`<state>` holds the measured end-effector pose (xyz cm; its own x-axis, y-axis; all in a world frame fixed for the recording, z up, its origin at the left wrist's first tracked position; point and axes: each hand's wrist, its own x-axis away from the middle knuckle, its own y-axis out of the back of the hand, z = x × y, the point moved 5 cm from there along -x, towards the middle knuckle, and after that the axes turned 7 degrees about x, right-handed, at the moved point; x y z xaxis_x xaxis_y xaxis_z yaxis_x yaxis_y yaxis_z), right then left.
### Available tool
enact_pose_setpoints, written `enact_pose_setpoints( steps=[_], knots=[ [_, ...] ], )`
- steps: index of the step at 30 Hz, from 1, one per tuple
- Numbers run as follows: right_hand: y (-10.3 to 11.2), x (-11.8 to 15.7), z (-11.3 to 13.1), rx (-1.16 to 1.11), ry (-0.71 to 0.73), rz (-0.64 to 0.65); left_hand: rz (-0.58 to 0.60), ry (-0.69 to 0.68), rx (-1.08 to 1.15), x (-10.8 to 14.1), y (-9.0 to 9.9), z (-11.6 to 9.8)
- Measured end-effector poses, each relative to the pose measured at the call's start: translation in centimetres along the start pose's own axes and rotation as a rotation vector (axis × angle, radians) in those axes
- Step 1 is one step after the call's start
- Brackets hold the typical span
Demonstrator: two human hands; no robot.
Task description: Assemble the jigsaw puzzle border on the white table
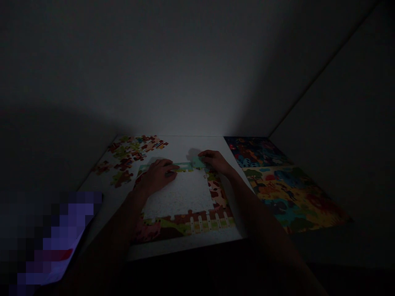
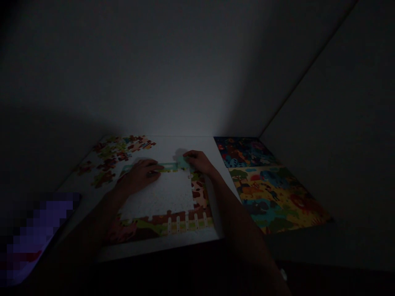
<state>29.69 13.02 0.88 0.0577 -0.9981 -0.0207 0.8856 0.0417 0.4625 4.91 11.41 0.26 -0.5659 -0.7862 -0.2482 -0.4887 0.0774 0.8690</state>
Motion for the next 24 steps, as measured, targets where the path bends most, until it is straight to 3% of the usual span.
enact_pose_setpoints(
  steps=[9,16,24],
  knots=[
    [-0.3,0.5,0.0,0.165,-0.021,0.042,0.001,0.001,0.011,0.0,0.0,0.1],
    [-0.6,0.6,-0.4,0.345,0.102,0.040,-0.024,-0.005,0.015,0.0,-0.2,0.2],
    [-1.1,0.7,0.1,0.489,0.138,0.013,-0.012,0.006,0.019,-0.1,-0.1,0.1]
  ],
)
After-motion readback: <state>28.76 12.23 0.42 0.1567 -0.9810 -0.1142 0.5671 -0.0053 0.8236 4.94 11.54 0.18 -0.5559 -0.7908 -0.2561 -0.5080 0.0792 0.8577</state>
